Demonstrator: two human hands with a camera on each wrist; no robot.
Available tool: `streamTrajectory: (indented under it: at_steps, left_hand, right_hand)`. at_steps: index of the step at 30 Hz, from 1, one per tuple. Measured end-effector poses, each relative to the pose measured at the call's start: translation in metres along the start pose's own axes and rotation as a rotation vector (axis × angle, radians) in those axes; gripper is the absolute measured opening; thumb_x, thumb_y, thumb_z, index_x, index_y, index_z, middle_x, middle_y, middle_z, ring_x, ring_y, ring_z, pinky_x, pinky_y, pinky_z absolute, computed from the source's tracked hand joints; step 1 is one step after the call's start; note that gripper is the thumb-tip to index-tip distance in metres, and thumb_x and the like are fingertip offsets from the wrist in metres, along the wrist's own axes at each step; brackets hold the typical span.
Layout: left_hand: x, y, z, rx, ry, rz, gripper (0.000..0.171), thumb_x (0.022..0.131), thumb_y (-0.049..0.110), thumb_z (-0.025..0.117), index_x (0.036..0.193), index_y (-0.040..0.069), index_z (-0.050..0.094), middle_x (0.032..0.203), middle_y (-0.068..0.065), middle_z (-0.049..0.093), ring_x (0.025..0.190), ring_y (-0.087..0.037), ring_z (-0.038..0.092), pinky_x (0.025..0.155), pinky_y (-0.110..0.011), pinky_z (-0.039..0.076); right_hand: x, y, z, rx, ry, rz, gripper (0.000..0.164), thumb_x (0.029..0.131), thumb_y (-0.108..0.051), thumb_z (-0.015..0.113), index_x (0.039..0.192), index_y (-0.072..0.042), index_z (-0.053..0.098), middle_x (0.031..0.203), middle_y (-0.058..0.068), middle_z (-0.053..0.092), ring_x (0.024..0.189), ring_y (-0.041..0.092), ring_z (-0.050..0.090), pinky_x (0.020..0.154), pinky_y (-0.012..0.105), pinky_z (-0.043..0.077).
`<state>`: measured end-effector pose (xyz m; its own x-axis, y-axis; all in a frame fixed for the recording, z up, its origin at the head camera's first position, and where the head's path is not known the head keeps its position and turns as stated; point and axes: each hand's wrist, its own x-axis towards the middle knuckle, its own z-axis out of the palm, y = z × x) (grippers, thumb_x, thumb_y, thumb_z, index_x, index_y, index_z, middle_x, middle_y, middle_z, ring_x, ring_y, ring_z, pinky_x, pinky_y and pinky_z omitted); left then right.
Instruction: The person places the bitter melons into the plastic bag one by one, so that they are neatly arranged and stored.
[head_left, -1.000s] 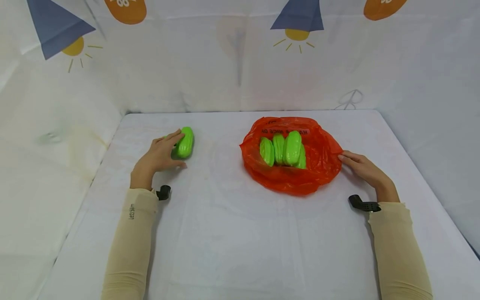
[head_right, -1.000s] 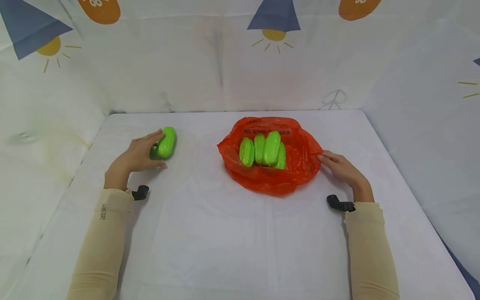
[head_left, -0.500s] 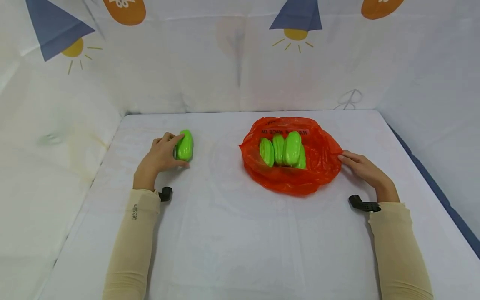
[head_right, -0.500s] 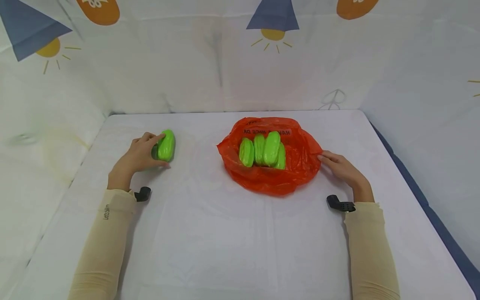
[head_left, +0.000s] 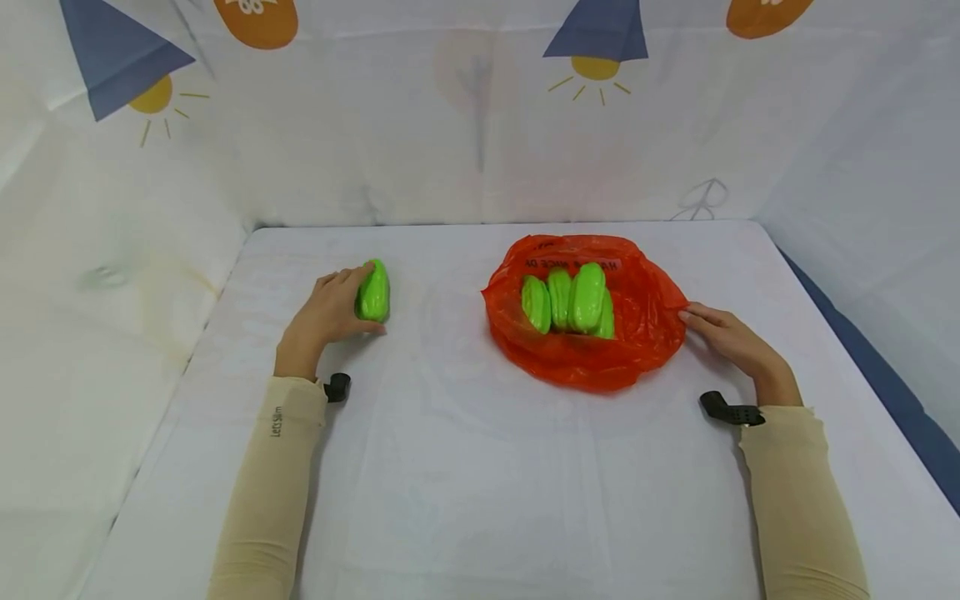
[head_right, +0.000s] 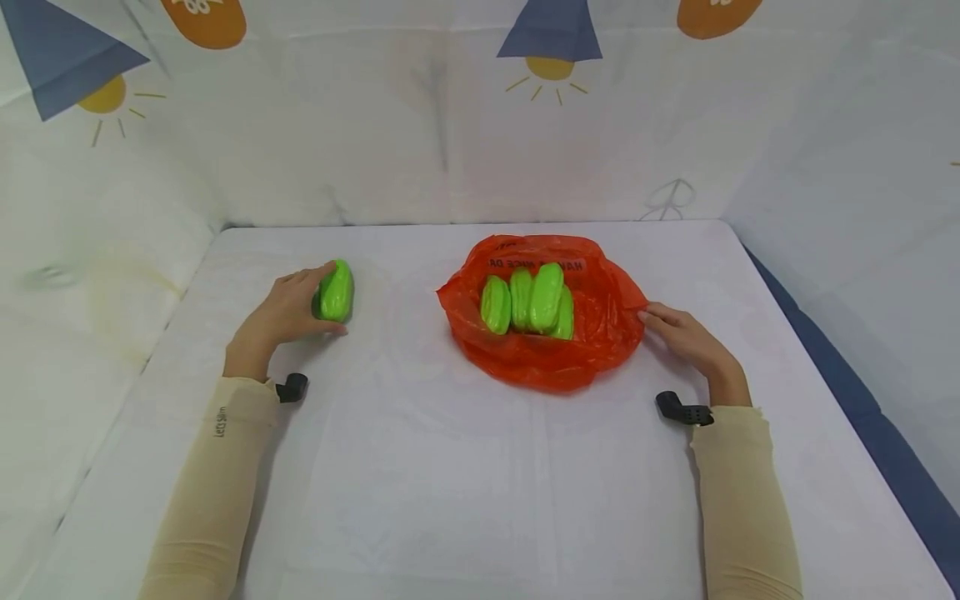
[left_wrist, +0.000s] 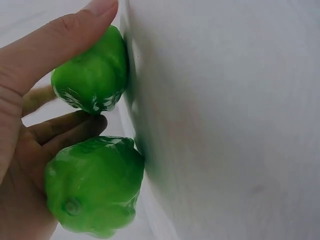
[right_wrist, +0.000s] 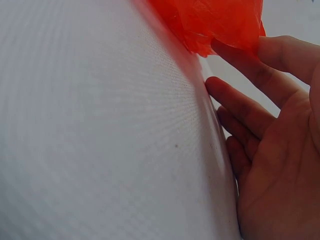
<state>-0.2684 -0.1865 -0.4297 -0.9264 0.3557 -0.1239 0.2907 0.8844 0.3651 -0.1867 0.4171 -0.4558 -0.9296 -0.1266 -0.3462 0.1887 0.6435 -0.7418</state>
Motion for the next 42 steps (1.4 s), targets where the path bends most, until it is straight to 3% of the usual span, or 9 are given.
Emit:
streamTrajectory:
  at_steps: [5,11,16,21,29,35,42]
  left_hand:
    - [-0.001,0.001,0.001,0.002,0.013,-0.005,0.103,0.076,0.04,0.083,0.156,0.012,0.024,0.151,-0.025,0.033,0.137,-0.053,0.025,0.111,-0.065,0.027]
    - [-0.006,0.002,-0.011,-0.106,0.077,0.042,0.101,0.077,0.043,0.082,0.156,0.014,0.026,0.146,-0.024,0.039,0.128,-0.046,0.041,0.104,-0.062,0.039]
    - [-0.018,-0.004,-0.027,-0.183,0.193,0.063,0.102,0.074,0.044,0.084,0.155,0.017,0.03,0.144,-0.02,0.046,0.131,-0.039,0.044,0.108,-0.059,0.036]
    - [-0.023,-0.004,-0.03,-0.202,0.227,0.087,0.101,0.072,0.043,0.086,0.154,0.015,0.033,0.142,-0.018,0.05,0.132,-0.035,0.046,0.111,-0.055,0.035]
    - [-0.021,0.019,-0.03,-0.252,0.231,0.148,0.1,0.071,0.043,0.087,0.153,0.019,0.035,0.138,-0.014,0.054,0.129,-0.033,0.049,0.108,-0.054,0.038]
    - [-0.019,0.041,-0.024,-0.264,0.192,0.178,0.102,0.069,0.052,0.085,0.154,0.027,0.033,0.144,-0.005,0.049,0.134,-0.026,0.045,0.11,-0.051,0.037]
    - [-0.018,0.058,-0.018,-0.235,0.176,0.234,0.101,0.07,0.052,0.084,0.153,0.023,0.035,0.146,-0.007,0.048,0.135,-0.027,0.045,0.111,-0.051,0.038]
  right_hand:
    - [-0.001,-0.001,0.001,-0.017,0.002,0.013,0.069,0.103,-0.049,0.038,0.153,-0.003,0.027,0.159,0.027,0.018,0.146,0.049,0.012,0.112,0.072,0.017]
    - [-0.001,-0.002,0.0,-0.02,-0.002,-0.002,0.069,0.103,-0.048,0.038,0.153,-0.002,0.027,0.159,0.028,0.018,0.145,0.05,0.012,0.111,0.072,0.017]
    - [-0.001,-0.002,0.0,-0.016,0.002,-0.002,0.068,0.104,-0.047,0.038,0.153,-0.002,0.027,0.159,0.028,0.019,0.145,0.049,0.013,0.111,0.072,0.018]
    - [0.0,-0.001,0.0,-0.01,0.002,-0.005,0.067,0.104,-0.046,0.039,0.153,-0.002,0.027,0.159,0.028,0.019,0.145,0.049,0.013,0.111,0.072,0.018]
    - [-0.001,-0.001,-0.001,-0.001,0.001,-0.003,0.069,0.103,-0.048,0.039,0.152,-0.001,0.027,0.159,0.028,0.017,0.145,0.05,0.012,0.111,0.072,0.016]
    - [-0.002,0.0,-0.001,0.008,0.004,0.003,0.07,0.103,-0.049,0.039,0.152,-0.002,0.028,0.159,0.028,0.017,0.145,0.049,0.012,0.112,0.072,0.016]
    - [-0.001,0.0,0.0,0.011,0.0,-0.019,0.069,0.103,-0.048,0.039,0.152,0.0,0.028,0.158,0.028,0.018,0.145,0.049,0.012,0.112,0.072,0.016]
